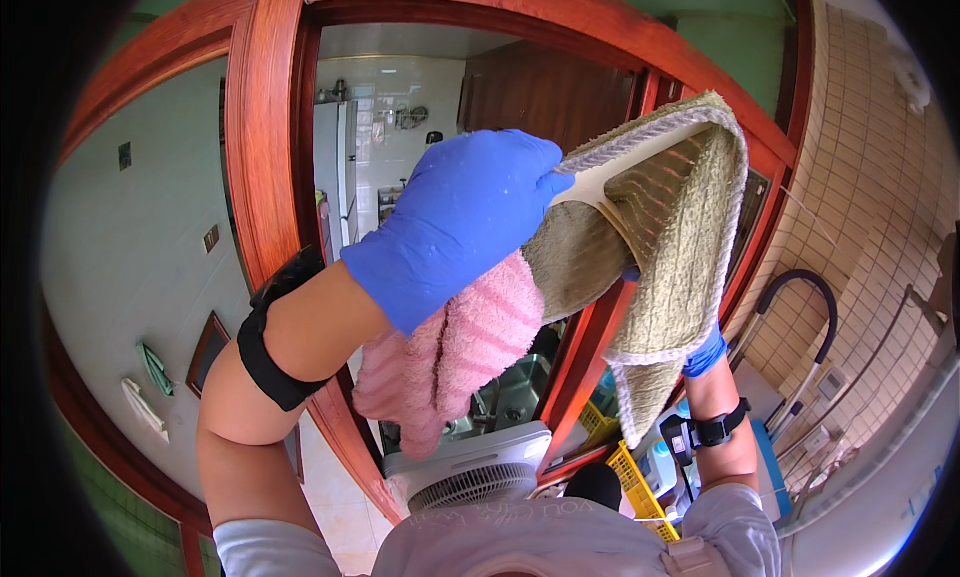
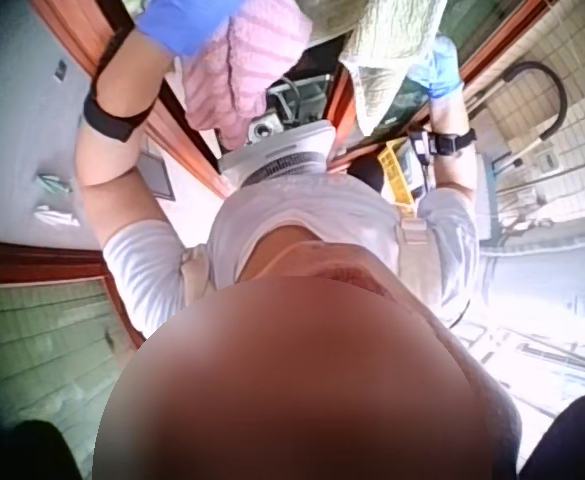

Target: The person cleans a large glass window using a squeegee and cloths. They wipe the glass with a cloth, use a squeegee to remove water, and then dry the surface with another cloth. The person also wipes the wooden window frame and handles a red bucket.

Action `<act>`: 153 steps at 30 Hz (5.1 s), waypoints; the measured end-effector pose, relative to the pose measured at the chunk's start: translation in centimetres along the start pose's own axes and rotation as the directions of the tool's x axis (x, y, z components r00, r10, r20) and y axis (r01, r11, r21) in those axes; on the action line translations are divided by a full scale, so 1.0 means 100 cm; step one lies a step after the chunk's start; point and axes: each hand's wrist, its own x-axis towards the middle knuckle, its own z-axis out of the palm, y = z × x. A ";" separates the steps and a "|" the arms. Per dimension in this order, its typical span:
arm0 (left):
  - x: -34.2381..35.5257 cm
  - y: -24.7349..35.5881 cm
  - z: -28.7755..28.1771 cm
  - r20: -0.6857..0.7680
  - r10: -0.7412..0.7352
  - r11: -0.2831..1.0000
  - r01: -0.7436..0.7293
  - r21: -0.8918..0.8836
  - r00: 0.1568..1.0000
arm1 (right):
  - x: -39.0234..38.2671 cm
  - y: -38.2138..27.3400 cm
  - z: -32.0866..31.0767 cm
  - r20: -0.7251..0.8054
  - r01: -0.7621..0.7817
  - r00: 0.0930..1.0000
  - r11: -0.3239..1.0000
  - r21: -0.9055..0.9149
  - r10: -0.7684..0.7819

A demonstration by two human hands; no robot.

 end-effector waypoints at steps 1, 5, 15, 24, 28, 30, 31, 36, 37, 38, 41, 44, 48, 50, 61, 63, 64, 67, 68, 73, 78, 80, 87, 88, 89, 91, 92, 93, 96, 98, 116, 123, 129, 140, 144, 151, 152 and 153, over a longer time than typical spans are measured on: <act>-0.001 -0.003 0.000 -0.054 -0.005 1.000 0.003 -0.030 0.999 | 0.000 0.002 -0.015 -0.047 -0.064 0.997 0.997 0.035 0.066; 0.000 -0.007 -0.001 -0.165 -0.038 0.996 0.024 -0.089 0.986 | -0.017 -0.001 -0.063 0.219 -0.315 0.930 0.947 0.060 0.296; 0.004 -0.014 -0.023 -0.239 -0.174 0.904 0.059 -0.424 0.955 | -0.141 -0.027 -0.136 -0.228 -0.489 0.866 0.851 -0.194 0.445; -0.003 -0.024 0.003 -0.143 -0.182 0.965 0.149 -0.215 0.973 | -0.206 -0.031 -0.130 -0.385 -0.024 0.892 0.827 -0.562 -0.236; 0.004 -0.034 0.006 -0.169 0.006 1.000 -0.008 -0.010 0.986 | -0.240 -0.033 -0.156 -0.483 -0.259 0.872 0.759 -0.597 -0.082; 0.002 -0.026 0.012 -0.136 -0.171 0.982 0.159 -0.098 0.976 | -0.276 -0.017 -0.194 -0.577 -0.223 0.806 0.836 -0.502 -0.132; 0.003 -0.023 0.018 -0.111 -0.252 0.961 0.235 -0.148 0.961 | -0.300 -0.004 -0.223 -0.508 -0.071 0.836 0.878 -0.474 -0.207; -0.010 -0.028 0.046 -0.077 -0.295 0.869 0.233 -0.436 0.953 | -0.256 0.035 -0.174 -0.387 0.278 0.823 0.888 -0.366 -0.417; -0.011 -0.020 0.053 -0.032 -0.343 0.811 0.279 -0.514 0.939 | -0.223 0.039 -0.128 -0.377 0.292 0.830 0.896 -0.334 -0.411; -0.009 -0.017 0.060 -0.023 -0.331 0.828 0.278 -0.487 0.943 | -0.202 0.043 -0.103 -0.298 0.318 0.872 0.913 -0.257 -0.388; -0.010 -0.006 0.073 0.016 -0.363 0.830 0.331 -0.449 0.932 | -0.140 0.066 -0.024 -0.374 0.131 0.896 0.946 -0.295 -0.241; -0.019 0.006 0.085 0.006 -0.411 0.752 0.343 -0.563 0.912 | -0.074 0.091 0.035 -0.450 -0.119 0.890 0.915 -0.385 -0.073; -0.024 0.028 0.089 0.082 -0.468 0.562 0.368 -0.740 0.880 | -0.027 0.109 0.055 -0.392 -0.047 0.916 0.948 -0.314 -0.085; -0.029 0.022 0.083 0.131 -0.439 0.570 0.388 -0.725 0.889 | -0.024 0.108 0.055 -0.420 0.020 0.898 0.965 -0.261 -0.132; -0.058 -0.017 0.112 0.184 -0.422 0.102 0.248 -0.963 0.888 | -0.025 -0.007 0.032 -0.272 0.499 0.758 0.796 -0.342 -0.592; -0.064 -0.005 0.112 0.443 -0.414 -0.064 0.460 -0.885 0.795 | -0.017 -0.021 0.026 -0.244 0.518 0.754 0.780 -0.352 -0.610; -0.068 -0.004 0.114 0.472 -0.461 0.064 0.559 -0.827 0.752 | -0.013 -0.030 0.019 -0.234 0.506 0.767 0.788 -0.351 -0.597; -0.072 -0.001 0.127 0.512 -0.273 0.292 0.577 -0.763 0.815 | -0.019 -0.064 0.009 -0.212 0.487 0.779 0.782 -0.390 -0.591; -0.074 0.000 0.130 0.525 -0.240 0.301 0.577 -0.759 0.817 | -0.016 -0.072 0.006 -0.181 0.468 0.808 0.797 -0.382 -0.561; -0.078 0.017 0.130 0.661 -0.071 0.103 0.665 -0.740 0.747 | 0.005 -0.049 0.072 -0.304 0.491 0.654 0.694 -0.527 -0.693; -0.060 0.041 0.147 0.534 -0.029 0.032 0.535 -0.844 0.845 | 0.005 -0.065 0.028 -0.053 0.469 0.730 0.556 -0.687 -0.681; -0.053 0.054 0.144 0.526 -0.079 0.188 0.531 -0.826 0.847 | -0.003 -0.072 0.007 -0.009 0.518 0.752 0.599 -0.610 -0.659; -0.049 0.033 0.159 0.797 0.156 0.293 0.744 -0.601 0.583 | -0.028 -0.061 -0.032 -0.204 0.330 0.723 0.589 -0.737 -0.660; -0.049 0.031 0.159 0.782 0.155 0.226 0.749 -0.623 0.604 | -0.036 -0.061 -0.038 -0.203 0.299 0.741 0.585 -0.754 -0.640; -0.049 0.029 0.160 0.766 0.152 0.158 0.750 -0.642 0.624 | -0.046 -0.062 -0.047 -0.203 0.266 0.759 0.579 -0.770 -0.619; -0.047 0.027 0.161 0.734 0.147 0.088 0.730 -0.678 0.663 | -0.059 -0.056 -0.049 -0.243 0.208 0.774 0.598 -0.774 -0.584; -0.046 0.027 0.162 0.736 0.169 0.083 0.735 -0.673 0.656 | -0.064 -0.053 -0.053 -0.284 0.111 0.793 0.586 -0.803 -0.539; -0.044 0.026 0.163 0.738 0.191 0.078 0.739 -0.669 0.647 | -0.069 -0.042 -0.050 -0.318 0.089 0.762 0.578 -0.811 -0.564; -0.036 0.026 0.169 0.732 0.215 0.129 0.724 -0.678 0.647 | -0.085 -0.015 -0.059 -0.417 0.011 0.715 0.605 -0.796 -0.561; -0.027 0.024 0.174 0.744 0.170 0.259 0.699 -0.667 0.646 | -0.099 0.001 -0.060 -0.541 -0.149 0.693 0.639 -0.755 -0.478; 0.020 0.036 0.198 0.599 0.222 0.793 0.215 -0.569 0.769 | -0.245 0.089 -0.069 -0.473 -0.231 0.880 0.904 -0.360 0.036; 0.041 0.042 0.213 0.342 0.288 0.865 -0.090 -0.494 0.894 | -0.265 0.116 -0.081 -0.505 -0.051 0.858 0.964 -0.261 -0.091; 0.051 0.037 0.216 0.302 0.401 0.879 -0.271 -0.392 0.865 | -0.257 0.104 -0.066 -0.370 0.075 0.916 0.971 -0.228 -0.157; 0.045 0.037 0.228 0.358 0.312 0.908 -0.166 -0.384 0.880 | -0.250 0.094 -0.068 -0.280 0.178 0.940 0.980 -0.087 -0.195; 0.046 0.029 0.234 0.384 0.458 0.867 -0.305 -0.395 0.802 | -0.244 0.114 -0.065 -0.478 -0.074 0.878 0.979 -0.192 -0.027; 0.036 0.060 0.196 0.599 0.380 0.829 0.028 -0.558 0.705 | -0.210 0.109 -0.067 -0.620 -0.071 0.770 0.945 -0.319 -0.151; 0.035 0.057 0.196 0.573 0.424 0.805 -0.002 -0.593 0.701 | -0.203 0.109 -0.063 -0.654 -0.133 0.747 0.939 -0.316 -0.114; 0.035 0.056 0.197 0.546 0.467 0.779 -0.032 -0.626 0.696 | -0.201 0.108 -0.066 -0.641 -0.248 0.765 0.893 -0.375 -0.057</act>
